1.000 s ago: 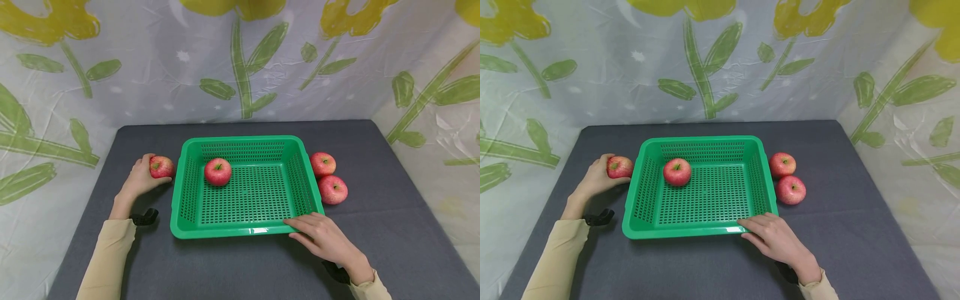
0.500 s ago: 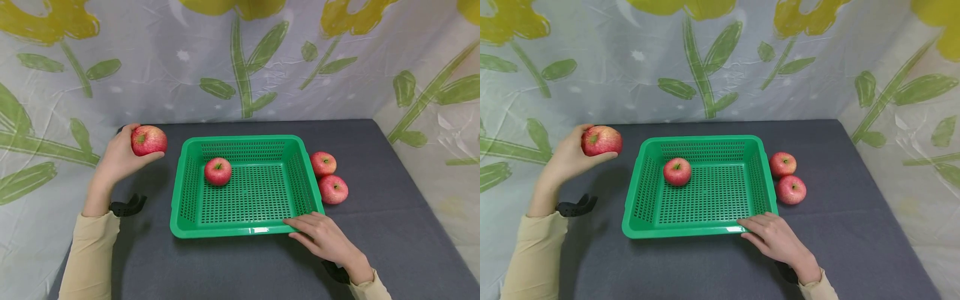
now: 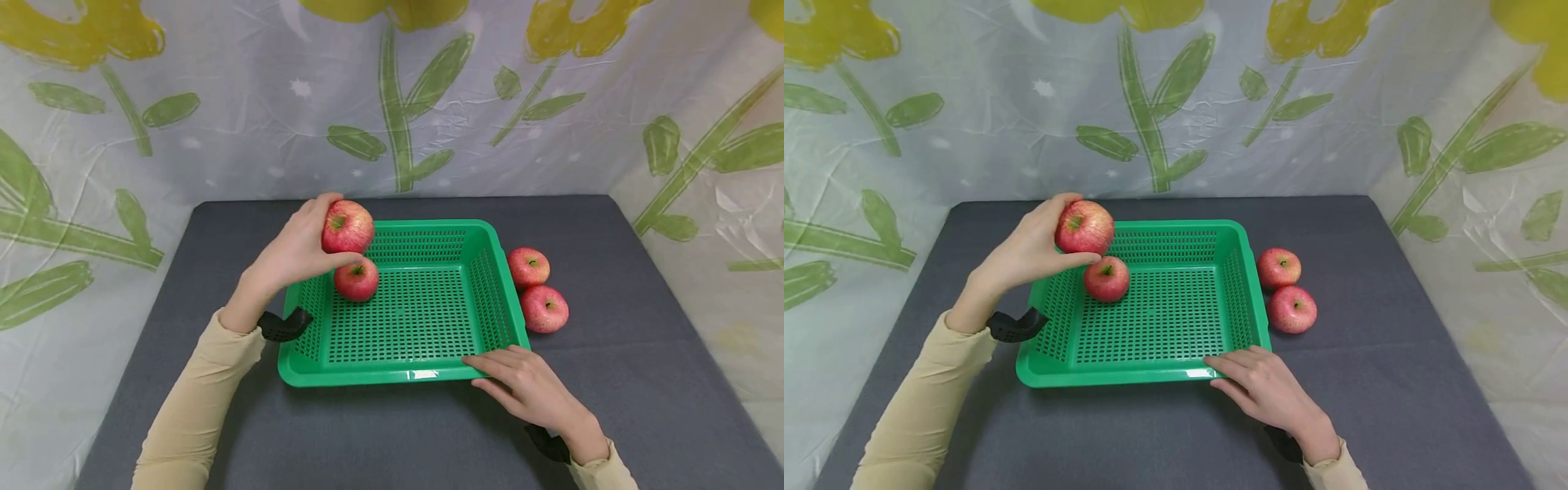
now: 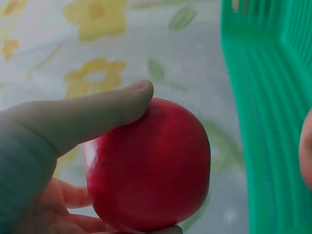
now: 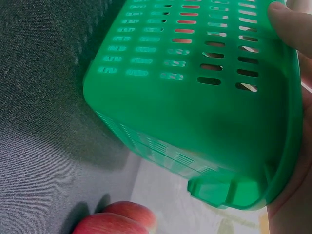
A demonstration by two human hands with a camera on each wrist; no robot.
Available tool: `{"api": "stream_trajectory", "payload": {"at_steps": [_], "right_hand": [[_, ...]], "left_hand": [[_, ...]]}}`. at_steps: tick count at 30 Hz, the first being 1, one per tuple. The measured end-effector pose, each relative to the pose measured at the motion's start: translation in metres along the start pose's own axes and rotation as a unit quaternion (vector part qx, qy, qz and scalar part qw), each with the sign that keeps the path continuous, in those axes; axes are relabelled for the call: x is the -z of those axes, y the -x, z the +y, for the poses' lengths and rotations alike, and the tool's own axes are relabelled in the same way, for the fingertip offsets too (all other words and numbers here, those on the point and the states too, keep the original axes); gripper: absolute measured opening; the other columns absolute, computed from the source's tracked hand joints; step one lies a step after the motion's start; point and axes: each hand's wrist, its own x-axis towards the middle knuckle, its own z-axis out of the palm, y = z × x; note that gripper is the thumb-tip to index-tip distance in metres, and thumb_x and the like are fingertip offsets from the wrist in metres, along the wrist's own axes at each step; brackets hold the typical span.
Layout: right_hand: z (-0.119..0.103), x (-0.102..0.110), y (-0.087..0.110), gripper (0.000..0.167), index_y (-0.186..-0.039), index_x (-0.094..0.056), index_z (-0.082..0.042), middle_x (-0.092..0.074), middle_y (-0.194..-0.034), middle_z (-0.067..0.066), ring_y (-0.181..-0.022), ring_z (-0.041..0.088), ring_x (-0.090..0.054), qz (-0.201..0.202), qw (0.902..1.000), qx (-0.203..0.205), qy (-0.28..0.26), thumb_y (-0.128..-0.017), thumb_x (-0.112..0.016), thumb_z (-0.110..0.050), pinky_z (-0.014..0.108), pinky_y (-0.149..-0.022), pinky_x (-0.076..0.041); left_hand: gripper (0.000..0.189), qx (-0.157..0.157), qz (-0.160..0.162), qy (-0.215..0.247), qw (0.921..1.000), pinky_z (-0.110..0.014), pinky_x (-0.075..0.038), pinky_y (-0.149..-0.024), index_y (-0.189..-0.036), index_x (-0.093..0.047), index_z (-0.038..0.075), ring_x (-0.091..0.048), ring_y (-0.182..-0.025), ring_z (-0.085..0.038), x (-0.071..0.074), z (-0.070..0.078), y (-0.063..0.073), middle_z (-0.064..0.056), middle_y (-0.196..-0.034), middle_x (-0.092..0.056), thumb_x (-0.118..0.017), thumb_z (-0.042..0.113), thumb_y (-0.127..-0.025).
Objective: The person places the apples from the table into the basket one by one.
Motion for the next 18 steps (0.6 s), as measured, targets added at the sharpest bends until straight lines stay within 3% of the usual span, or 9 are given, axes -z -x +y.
{"api": "stream_trajectory", "payload": {"at_steps": [7,13,18], "right_hand": [[0.000,0.001,0.000,0.029,-0.114,-0.067,-0.014,-0.068,-0.098,-0.006,-0.085,0.007,-0.062,-0.004,1.0000,-0.002,-0.004,-0.090,-0.062,-0.029,0.023,-0.073,-0.042],[-0.001,0.002,-0.001,0.030,-0.114,-0.067,-0.015,-0.067,-0.099,-0.008,-0.085,0.006,-0.062,-0.011,0.9999,-0.010,-0.003,-0.094,-0.054,-0.034,0.022,-0.073,-0.041],[-0.002,0.002,-0.001,0.030,-0.114,-0.067,-0.015,-0.067,-0.099,-0.008,-0.086,0.006,-0.061,-0.024,0.9995,-0.021,-0.002,-0.093,-0.056,-0.034,0.021,-0.074,-0.039]], "left_hand": [[0.086,-0.031,-0.069,0.002,0.9971,-0.044,-0.050,-0.078,-0.138,-0.029,0.005,-0.051,-0.105,-0.029,-0.039,0.015,-0.022,-0.018,-0.124,-0.042,-0.078,0.032,-0.073],[0.085,-0.044,-0.105,-0.013,0.9935,-0.040,-0.051,-0.077,-0.135,-0.031,0.005,-0.052,-0.102,-0.028,-0.071,0.011,-0.037,-0.017,-0.121,-0.043,-0.080,0.032,-0.072],[0.085,-0.057,-0.134,-0.037,0.9886,-0.040,-0.051,-0.077,-0.135,-0.031,0.004,-0.053,-0.102,-0.029,-0.090,0.007,-0.045,-0.018,-0.120,-0.043,-0.080,0.031,-0.072]]}}
